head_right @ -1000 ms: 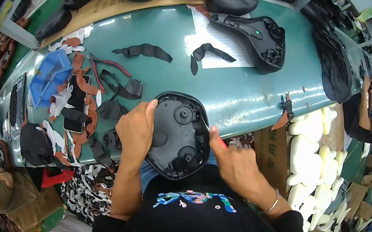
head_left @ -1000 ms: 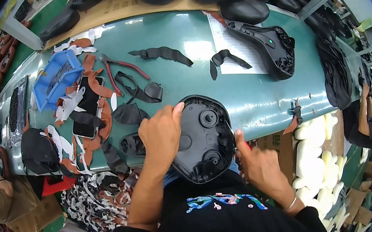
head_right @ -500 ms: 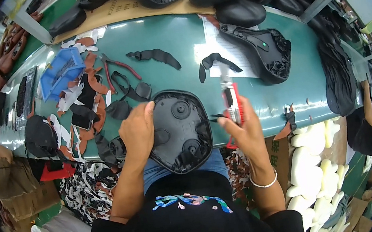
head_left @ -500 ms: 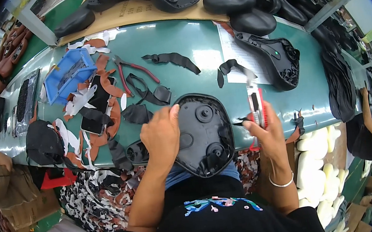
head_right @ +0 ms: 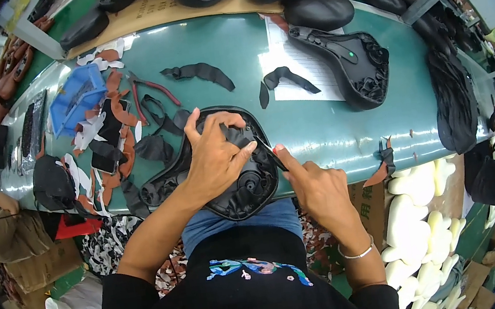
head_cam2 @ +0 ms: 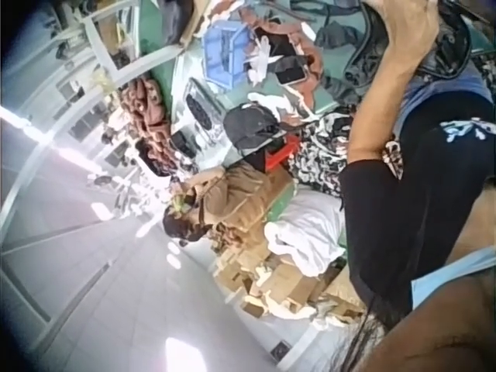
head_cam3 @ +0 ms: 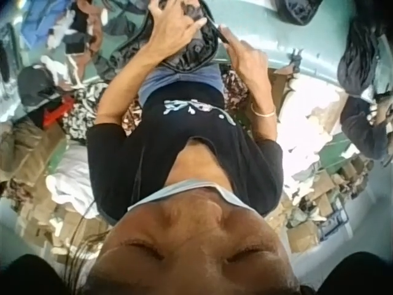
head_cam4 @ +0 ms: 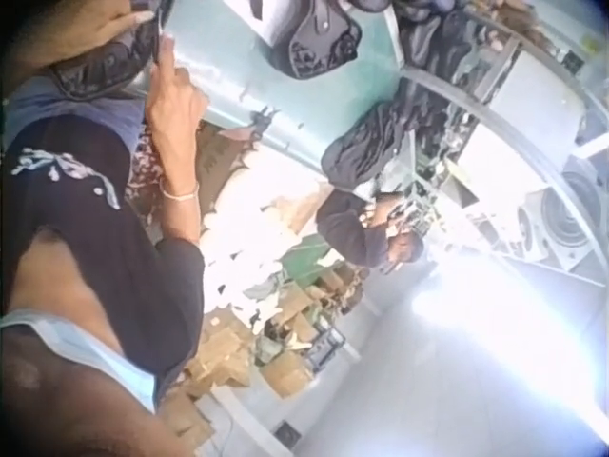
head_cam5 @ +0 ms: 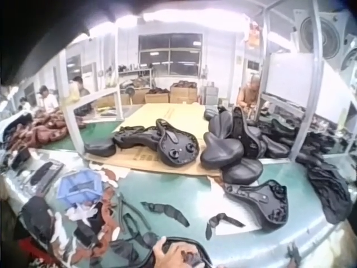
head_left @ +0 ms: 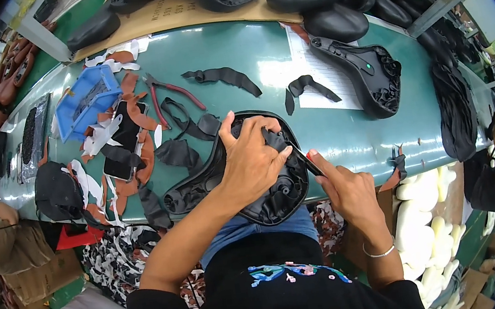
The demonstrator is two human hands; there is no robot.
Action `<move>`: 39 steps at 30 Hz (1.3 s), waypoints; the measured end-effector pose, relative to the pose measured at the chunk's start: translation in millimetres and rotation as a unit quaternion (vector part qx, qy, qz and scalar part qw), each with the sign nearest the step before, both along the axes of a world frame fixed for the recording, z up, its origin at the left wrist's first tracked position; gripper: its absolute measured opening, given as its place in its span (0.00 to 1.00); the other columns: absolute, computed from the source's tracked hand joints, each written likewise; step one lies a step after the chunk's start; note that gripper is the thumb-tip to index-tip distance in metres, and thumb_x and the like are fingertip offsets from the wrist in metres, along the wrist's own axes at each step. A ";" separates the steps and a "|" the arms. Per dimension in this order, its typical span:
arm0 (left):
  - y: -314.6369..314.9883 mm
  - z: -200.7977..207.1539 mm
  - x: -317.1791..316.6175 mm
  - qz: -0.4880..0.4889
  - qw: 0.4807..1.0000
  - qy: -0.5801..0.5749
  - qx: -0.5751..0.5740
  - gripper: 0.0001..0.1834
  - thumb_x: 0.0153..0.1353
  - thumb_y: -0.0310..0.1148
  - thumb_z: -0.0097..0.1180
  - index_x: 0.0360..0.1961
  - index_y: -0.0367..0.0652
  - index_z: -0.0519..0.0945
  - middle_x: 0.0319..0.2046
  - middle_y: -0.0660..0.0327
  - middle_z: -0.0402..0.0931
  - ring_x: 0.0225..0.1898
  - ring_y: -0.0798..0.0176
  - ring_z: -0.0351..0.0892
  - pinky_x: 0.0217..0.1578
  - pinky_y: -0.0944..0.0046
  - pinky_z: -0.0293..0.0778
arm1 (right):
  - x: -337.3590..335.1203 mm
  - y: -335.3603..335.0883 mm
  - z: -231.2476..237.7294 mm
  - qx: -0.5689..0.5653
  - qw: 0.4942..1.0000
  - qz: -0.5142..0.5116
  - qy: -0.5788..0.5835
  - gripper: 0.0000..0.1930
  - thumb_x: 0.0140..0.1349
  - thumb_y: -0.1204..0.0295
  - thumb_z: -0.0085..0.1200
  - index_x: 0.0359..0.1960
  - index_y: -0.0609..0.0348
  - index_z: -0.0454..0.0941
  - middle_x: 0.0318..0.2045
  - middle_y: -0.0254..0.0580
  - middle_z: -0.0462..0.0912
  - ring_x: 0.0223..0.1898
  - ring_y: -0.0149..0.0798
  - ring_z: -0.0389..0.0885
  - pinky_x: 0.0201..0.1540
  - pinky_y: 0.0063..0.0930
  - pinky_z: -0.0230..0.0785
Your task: Using a utility knife to manually trim excess leather and plastic material from the edges of bicycle seats on a production line.
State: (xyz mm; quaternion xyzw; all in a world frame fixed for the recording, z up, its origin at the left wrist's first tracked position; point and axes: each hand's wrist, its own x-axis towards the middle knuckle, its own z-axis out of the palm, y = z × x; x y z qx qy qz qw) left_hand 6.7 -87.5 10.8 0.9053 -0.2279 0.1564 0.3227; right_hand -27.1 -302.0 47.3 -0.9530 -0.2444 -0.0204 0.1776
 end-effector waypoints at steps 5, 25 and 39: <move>19.8 3.8 1.5 0.255 0.949 -0.098 -0.156 0.08 0.55 0.32 0.59 0.26 0.39 0.80 0.47 0.60 0.70 0.49 0.60 0.68 0.52 0.55 0.57 | -32.9 -0.5 40.1 -0.109 0.989 -0.008 0.100 0.24 0.59 0.67 0.54 0.59 0.41 0.69 0.15 0.43 0.74 0.14 0.45 0.73 0.18 0.39 0.61; 73.3 52.7 7.0 -0.016 0.995 0.069 0.071 0.16 0.46 0.36 0.65 0.33 0.38 0.77 0.39 0.55 0.67 0.38 0.56 0.70 0.39 0.60 0.69 | -12.3 2.3 56.1 -0.269 0.961 0.047 0.041 0.27 0.54 0.70 0.57 0.59 0.45 0.70 0.13 0.37 0.73 0.18 0.43 0.75 0.32 0.37 0.66; 42.3 69.4 32.6 0.170 0.825 -0.112 -0.527 0.12 0.66 0.36 0.44 0.27 0.41 0.68 0.21 0.66 0.64 0.22 0.74 0.61 0.25 0.74 0.61 | -87.2 -12.8 8.1 0.007 0.983 -0.118 0.143 0.29 0.60 0.70 0.52 0.63 0.59 0.58 0.18 0.50 0.76 0.16 0.54 0.75 0.18 0.43 0.64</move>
